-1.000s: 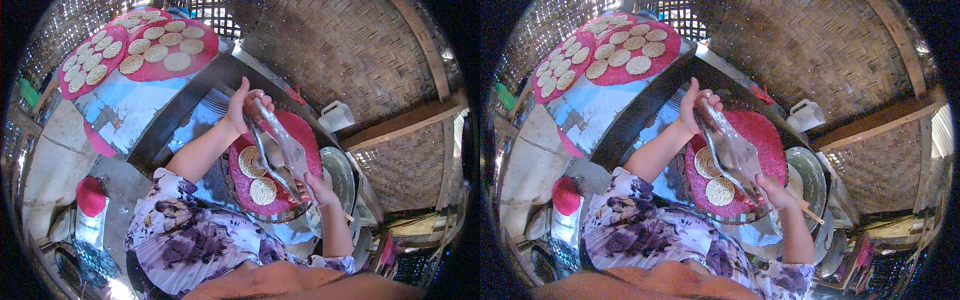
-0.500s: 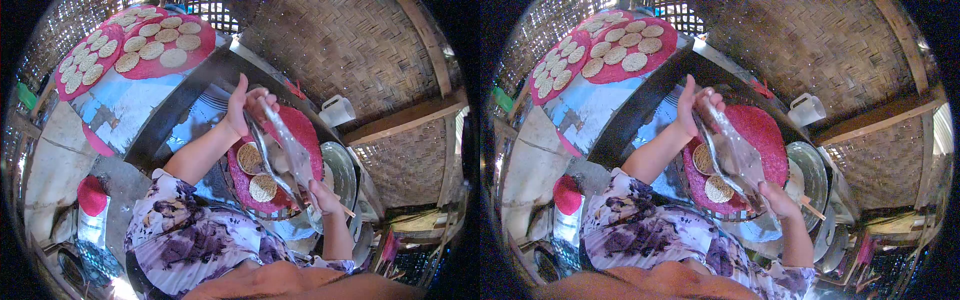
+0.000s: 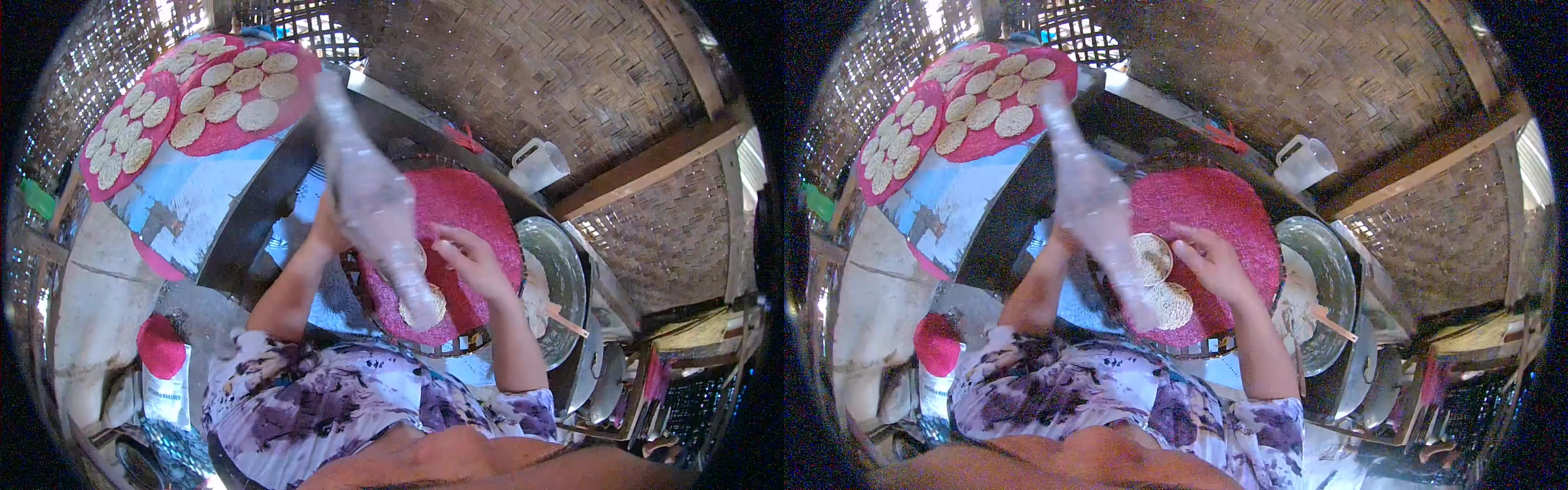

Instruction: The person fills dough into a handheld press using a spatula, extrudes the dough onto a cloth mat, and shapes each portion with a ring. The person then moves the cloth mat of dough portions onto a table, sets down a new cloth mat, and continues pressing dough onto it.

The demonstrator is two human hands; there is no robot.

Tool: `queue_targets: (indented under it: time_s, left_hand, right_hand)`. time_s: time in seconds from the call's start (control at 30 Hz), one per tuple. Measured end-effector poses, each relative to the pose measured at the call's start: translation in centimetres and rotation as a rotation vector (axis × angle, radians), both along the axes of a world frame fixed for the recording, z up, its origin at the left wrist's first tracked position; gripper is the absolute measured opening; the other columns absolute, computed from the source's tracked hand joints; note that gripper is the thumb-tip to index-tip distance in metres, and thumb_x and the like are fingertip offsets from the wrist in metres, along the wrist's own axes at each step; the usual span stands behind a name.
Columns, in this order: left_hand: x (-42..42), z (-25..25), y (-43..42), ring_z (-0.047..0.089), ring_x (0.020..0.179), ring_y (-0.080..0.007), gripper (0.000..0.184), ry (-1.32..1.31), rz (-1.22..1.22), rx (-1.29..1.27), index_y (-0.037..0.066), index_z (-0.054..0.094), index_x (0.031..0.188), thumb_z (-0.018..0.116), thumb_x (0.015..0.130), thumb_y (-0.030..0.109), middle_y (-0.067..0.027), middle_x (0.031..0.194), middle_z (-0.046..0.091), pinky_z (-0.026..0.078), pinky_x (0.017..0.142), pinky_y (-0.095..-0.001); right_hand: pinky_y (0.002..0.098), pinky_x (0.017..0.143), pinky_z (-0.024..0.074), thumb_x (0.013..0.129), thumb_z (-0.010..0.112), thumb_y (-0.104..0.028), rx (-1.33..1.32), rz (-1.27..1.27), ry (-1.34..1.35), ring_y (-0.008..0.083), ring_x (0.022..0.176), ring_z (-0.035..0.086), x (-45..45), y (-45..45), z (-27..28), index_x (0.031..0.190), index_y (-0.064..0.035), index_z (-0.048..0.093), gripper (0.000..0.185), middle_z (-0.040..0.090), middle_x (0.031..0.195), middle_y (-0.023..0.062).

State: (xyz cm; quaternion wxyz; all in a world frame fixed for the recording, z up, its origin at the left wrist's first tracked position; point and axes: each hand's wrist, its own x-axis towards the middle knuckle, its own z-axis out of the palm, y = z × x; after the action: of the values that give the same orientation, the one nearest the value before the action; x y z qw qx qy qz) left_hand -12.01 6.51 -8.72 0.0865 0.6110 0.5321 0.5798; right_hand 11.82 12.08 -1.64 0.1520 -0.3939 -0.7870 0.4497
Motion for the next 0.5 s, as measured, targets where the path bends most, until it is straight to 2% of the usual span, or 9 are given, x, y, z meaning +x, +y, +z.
queue_targets:
  time_s: [0.03, 0.1, 0.17, 0.2, 0.37, 0.43, 0.5]
  left_hand:
    - [-0.9, -1.2, -0.7, 0.051, 0.099, -0.0278, 0.038, -0.23, -0.047, -0.063, 0.007, 0.053, 0.109, 0.055, 0.078, 0.03, -0.0107, 0.104, 0.056, 0.038, 0.091, -0.0403]
    - [-2.4, -2.8, -2.6, 0.053, 0.095, -0.0276, 0.04, -0.928, -0.26, -0.17, 0.007, 0.052, 0.109, 0.052, 0.08, 0.035, -0.0104, 0.1, 0.056, 0.041, 0.088, -0.0411]
    - [-3.3, -1.9, -4.5, 0.054, 0.09, -0.0256, 0.049, -1.55, -0.471, -0.098, 0.003, 0.044, 0.117, 0.053, 0.081, 0.035, -0.0101, 0.095, 0.056, 0.044, 0.084, -0.0419]
    - [-4.8, -3.6, -4.9, 0.054, 0.092, -0.0231, 0.06, -1.529, -0.6, -0.103, 0.002, 0.041, 0.122, 0.065, 0.075, 0.031, -0.0095, 0.098, 0.057, 0.043, 0.084, -0.0433]
    - [-7.1, -5.6, -5.7, 0.055, 0.076, -0.02, 0.055, -1.524, -0.575, -0.259, -0.002, 0.035, 0.124, 0.06, 0.077, 0.014, -0.0105, 0.084, 0.055, 0.046, 0.085, -0.0422]
    - [-7.4, -5.9, -5.9, 0.055, 0.076, -0.0222, 0.053, -1.538, -0.583, -0.267, -0.001, 0.036, 0.124, 0.057, 0.079, 0.017, -0.012, 0.084, 0.055, 0.047, 0.082, -0.043]
    - [-7.5, -6.0, -5.9, 0.056, 0.076, -0.0244, 0.052, -1.558, -0.603, -0.265, -0.001, 0.036, 0.123, 0.055, 0.08, 0.02, -0.0135, 0.085, 0.055, 0.048, 0.08, -0.0439]
  right_hand:
    - [0.0339, 0.068, 0.0464, 0.077, 0.059, -0.029, 0.275, -0.076, -0.091, 0.0242, 0.076, 0.06, -0.2, 0.1, -1.2, 0.093, -0.0064, 0.065, 0.028, 0.061, 0.082, 0.0132]
    - [0.0366, 0.067, 0.0464, 0.076, 0.06, -0.029, 0.347, -0.094, -0.273, 0.028, 0.074, 0.059, -0.4, 0.3, -2.0, 0.084, -0.0063, 0.066, 0.025, 0.061, 0.082, 0.0148]
    - [0.0387, 0.067, 0.0462, 0.074, 0.06, -0.028, 0.376, -0.104, -0.374, 0.0304, 0.073, 0.059, -0.6, 0.3, -2.5, 0.078, -0.0064, 0.066, 0.023, 0.06, 0.081, 0.0156]
    - [0.0393, 0.068, 0.046, 0.074, 0.061, -0.028, 0.37, -0.108, -0.383, 0.0309, 0.073, 0.059, -0.7, 0.3, -2.8, 0.076, -0.0065, 0.066, 0.022, 0.06, 0.08, 0.0156]
    - [0.0403, 0.069, 0.0459, 0.071, 0.061, -0.028, 0.321, -0.085, -0.43, 0.0314, 0.075, 0.059, -1.3, 0.4, -3.1, 0.074, -0.006, 0.066, 0.022, 0.06, 0.079, 0.0158]
    - [0.0402, 0.069, 0.046, 0.07, 0.061, -0.028, 0.345, -0.08, -0.43, 0.0315, 0.074, 0.058, -1.4, 0.5, -3.4, 0.073, -0.0059, 0.065, 0.022, 0.06, 0.079, 0.0158]
    - [0.0371, 0.064, 0.0455, 0.07, 0.063, -0.025, 0.44, -0.055, -0.413, 0.0281, 0.07, 0.059, -1.4, 0.4, -3.3, 0.073, -0.0041, 0.065, 0.022, 0.059, 0.074, 0.0143]
